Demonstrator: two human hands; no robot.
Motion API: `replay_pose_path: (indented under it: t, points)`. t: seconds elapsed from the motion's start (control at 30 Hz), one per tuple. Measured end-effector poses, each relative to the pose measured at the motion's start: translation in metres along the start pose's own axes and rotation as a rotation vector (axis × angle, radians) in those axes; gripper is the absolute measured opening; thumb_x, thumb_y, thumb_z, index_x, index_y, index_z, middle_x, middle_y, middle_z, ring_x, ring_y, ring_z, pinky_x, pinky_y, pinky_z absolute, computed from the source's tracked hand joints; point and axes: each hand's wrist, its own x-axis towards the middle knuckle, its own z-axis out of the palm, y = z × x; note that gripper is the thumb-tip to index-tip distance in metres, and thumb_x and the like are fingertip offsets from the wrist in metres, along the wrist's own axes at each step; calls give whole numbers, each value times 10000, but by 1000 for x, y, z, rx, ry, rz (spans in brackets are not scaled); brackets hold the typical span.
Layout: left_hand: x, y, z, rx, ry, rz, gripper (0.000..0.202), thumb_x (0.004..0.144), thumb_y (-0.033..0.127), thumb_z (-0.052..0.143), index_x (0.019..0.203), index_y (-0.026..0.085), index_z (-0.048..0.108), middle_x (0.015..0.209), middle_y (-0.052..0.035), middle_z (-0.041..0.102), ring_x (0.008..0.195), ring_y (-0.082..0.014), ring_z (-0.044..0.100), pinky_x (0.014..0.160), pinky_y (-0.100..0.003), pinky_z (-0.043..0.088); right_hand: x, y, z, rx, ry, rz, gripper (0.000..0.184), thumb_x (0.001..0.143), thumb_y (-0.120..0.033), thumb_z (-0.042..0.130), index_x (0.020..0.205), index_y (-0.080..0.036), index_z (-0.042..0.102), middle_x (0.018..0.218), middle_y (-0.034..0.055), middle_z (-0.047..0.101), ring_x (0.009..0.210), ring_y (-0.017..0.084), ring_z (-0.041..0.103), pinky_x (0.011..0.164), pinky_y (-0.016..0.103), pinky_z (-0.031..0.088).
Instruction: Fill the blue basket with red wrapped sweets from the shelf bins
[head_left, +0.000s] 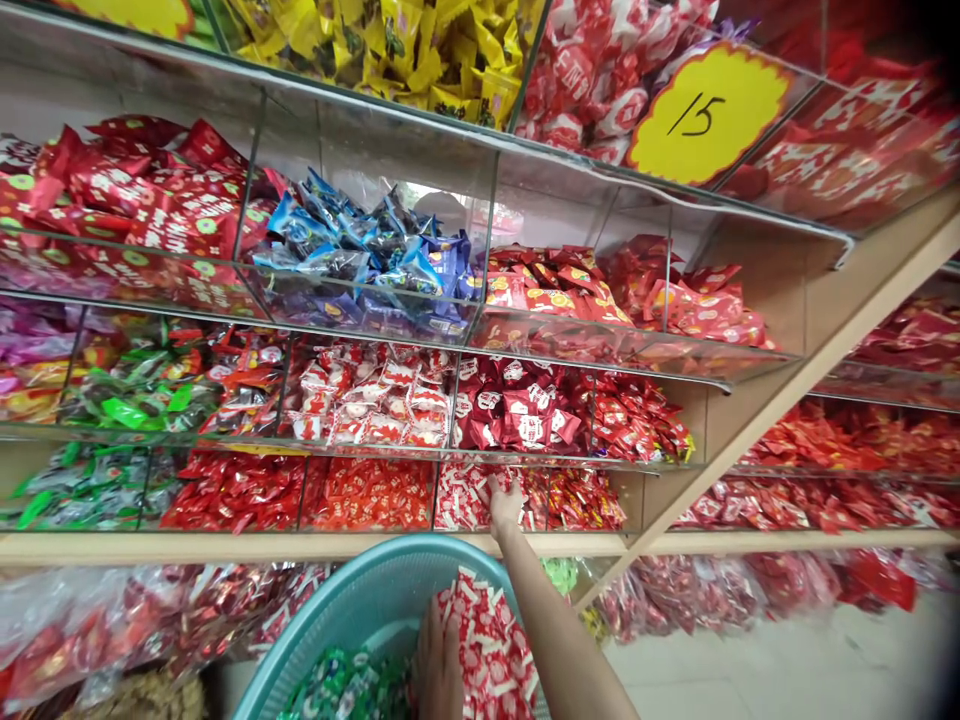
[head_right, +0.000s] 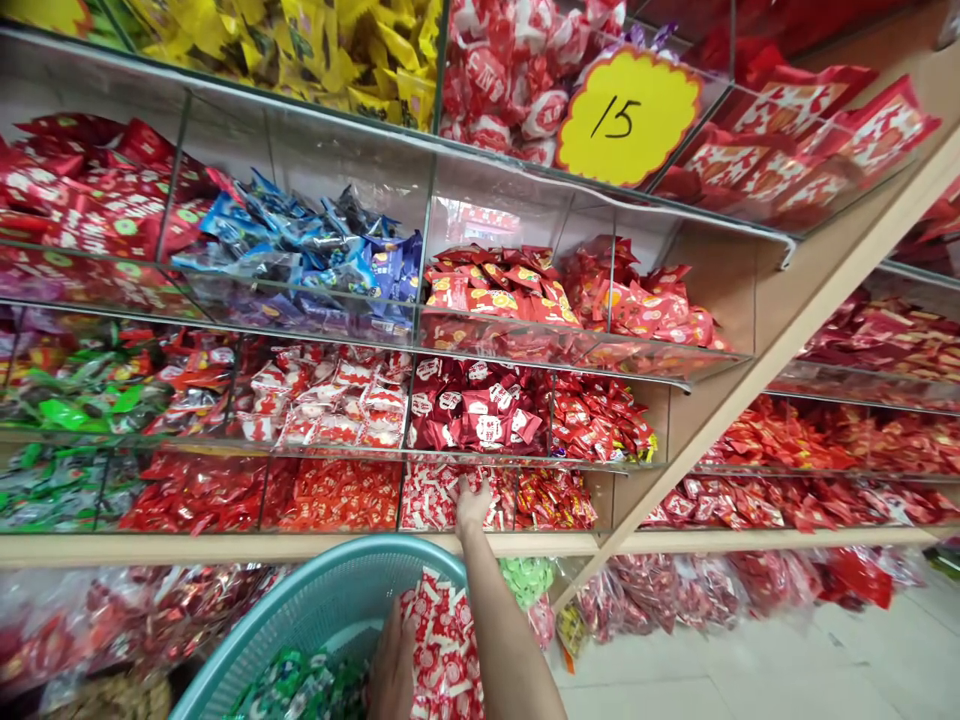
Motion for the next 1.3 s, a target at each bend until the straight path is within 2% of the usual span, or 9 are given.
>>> replay_pose_path:
  t: [0.17, 0.33, 0.43, 0.57, 0.67, 0.77, 0.97, 1.1, 1.3]
  points:
    - [-2, 4, 0, -7, 8, -33, 751, 832, 593, 227, 1408, 114, 282, 1510, -86, 279, 1404, -172, 197, 1162, -293, 121, 0, -14, -9, 231, 111, 121, 547, 814, -418, 465, 1301, -228, 305, 1176, 84, 551, 1029, 171, 610, 795, 312, 568]
    - [-6, 9, -3, -12, -25, -32, 734, 858, 531, 144, 1416, 65, 243, 1521, -115, 242, 1406, -171, 192, 1162, -313, 115, -22, -37, -34, 380, 32, 154, 291, 803, -381, 548, 1040, -234, 468, 1013, 43, 616, 948, 167, 643, 770, 310, 579]
    - [-7, 9, -3, -31, -3, -12, 697, 864, 492, 169, 1402, 61, 272, 1517, -130, 246, 1400, -181, 215, 1162, -331, 130, -60, -41, -56, 421, -137, 186, 270, 743, -381, 664, 911, -216, 532, 892, 25, 647, 844, 162, 668, 732, 285, 585]
    - [-6, 9, -1, -65, 6, -8, 660, 872, 489, 199, 1396, 100, 300, 1512, -115, 266, 1395, -176, 230, 1160, -338, 144, -122, -28, -86, 429, -517, 375, 333, 722, -389, 712, 948, -177, 590, 844, 29, 664, 702, 119, 671, 639, 205, 568]
    - [-6, 9, -1, -61, 12, -8, 662, 874, 501, 201, 1398, 109, 303, 1513, -107, 268, 1397, -172, 222, 1160, -324, 139, -155, -12, -102, 324, -629, 541, 354, 700, -409, 727, 918, -163, 595, 838, 29, 670, 602, 112, 665, 525, 193, 550]
    - [-6, 9, -2, -56, 23, 8, 645, 867, 497, 218, 1383, 129, 329, 1506, -94, 290, 1397, -175, 225, 1160, -329, 146, -168, 2, -111, 163, -754, 684, 391, 691, -443, 720, 914, -144, 603, 780, 38, 669, 524, 123, 654, 429, 197, 530]
    - [-5, 9, -5, -48, -8, 17, 660, 865, 452, 214, 1385, 54, 302, 1498, -140, 288, 1396, -196, 227, 1162, -358, 145, -160, -1, -105, -90, -836, 681, 339, 708, -451, 684, 809, -133, 625, 598, 28, 647, 392, 101, 593, 349, 158, 474]
    - [-4, 8, -4, -55, -15, 25, 668, 867, 460, 213, 1382, 46, 307, 1496, -153, 290, 1396, -202, 229, 1160, -360, 147, -148, -13, -90, -322, -830, 620, 263, 691, -389, 688, 659, -141, 610, 479, 0, 596, 319, 95, 537, 324, 167, 450]
    - [-3, 7, -2, -37, -12, -8, 682, 863, 472, 198, 1390, 53, 305, 1496, -139, 297, 1394, -190, 234, 1159, -323, 146, -136, -20, -73, -530, -787, 597, 238, 672, -335, 691, 570, -156, 573, 359, -22, 511, 275, 94, 478, 263, 150, 354]
